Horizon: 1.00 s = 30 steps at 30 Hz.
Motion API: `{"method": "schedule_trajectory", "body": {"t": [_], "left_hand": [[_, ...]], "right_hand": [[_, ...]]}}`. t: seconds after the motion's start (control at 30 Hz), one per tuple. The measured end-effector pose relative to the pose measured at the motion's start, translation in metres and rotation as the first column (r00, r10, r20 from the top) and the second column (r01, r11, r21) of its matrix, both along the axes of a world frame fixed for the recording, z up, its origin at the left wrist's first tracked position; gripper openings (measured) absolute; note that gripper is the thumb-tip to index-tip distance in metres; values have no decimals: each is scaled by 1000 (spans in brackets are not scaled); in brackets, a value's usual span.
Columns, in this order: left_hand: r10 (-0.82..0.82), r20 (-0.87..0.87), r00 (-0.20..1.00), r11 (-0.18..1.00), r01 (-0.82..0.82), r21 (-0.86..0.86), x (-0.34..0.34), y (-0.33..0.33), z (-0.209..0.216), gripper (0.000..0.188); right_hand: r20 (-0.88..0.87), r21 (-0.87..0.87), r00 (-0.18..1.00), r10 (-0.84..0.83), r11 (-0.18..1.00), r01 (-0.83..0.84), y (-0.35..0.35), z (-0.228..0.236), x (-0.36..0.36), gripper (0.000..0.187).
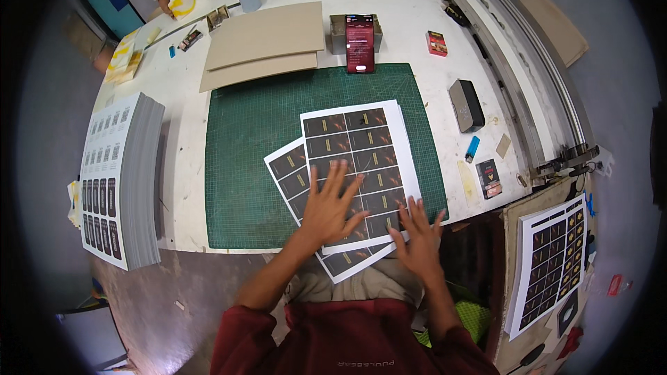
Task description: The person retrieves printed sticker sheets from a blue crate and returns to a workbench. They repeatedly place a sticker sheet on a cutting mat, cover it with a plain sheet, and smooth the surface, then stack the finished unit. The process is repeated for multiple sheets.
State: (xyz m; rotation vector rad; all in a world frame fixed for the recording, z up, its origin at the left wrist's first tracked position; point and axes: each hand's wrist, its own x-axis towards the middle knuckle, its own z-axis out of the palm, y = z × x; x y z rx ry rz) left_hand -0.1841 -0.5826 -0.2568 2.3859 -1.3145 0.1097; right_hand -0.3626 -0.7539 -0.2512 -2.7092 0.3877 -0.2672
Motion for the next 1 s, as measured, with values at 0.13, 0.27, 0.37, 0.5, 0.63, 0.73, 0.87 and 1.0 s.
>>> {"method": "schedule_trajectory", "body": {"t": [0.13, 0.27, 0.37, 0.5, 0.63, 0.73, 0.87, 1.0], "left_hand": [[520, -227, 823, 734, -567, -375, -19, 36, -8, 69], [520, -567, 639, 562, -755, -337, -15, 68, -29, 71], [371, -703, 607, 547, -754, -363, 11, 53, -18, 73], [303, -746, 593, 559, -744, -365, 52, 23, -15, 74], [265, -732, 628, 670, -666, -328, 84, -3, -11, 79], [108, -807, 580, 697, -623, -355, 90, -27, 5, 84], [-44, -888, 458, 664, -651, -369, 76, -7, 9, 92], [-16, -960, 279, 713, -670, -207, 1, 47, 24, 89]], "right_hand": [[155, 168, 969, -190, 972, 164, -21, 19, -18, 51], [187, 323, 965, -183, 939, 116, -59, -4, 34, 55], [109, 447, 964, -242, 878, 170, -78, -4, 102, 61], [165, 361, 959, -229, 919, 157, -92, -20, 149, 65], [107, 320, 974, -200, 934, 157, -83, -10, 156, 67], [103, 271, 982, -160, 954, 127, -82, -11, 153, 70], [95, 573, 984, -152, 816, 70, -98, -5, 143, 75], [63, 629, 955, -289, 755, 187, -75, 2, 84, 68]]}}
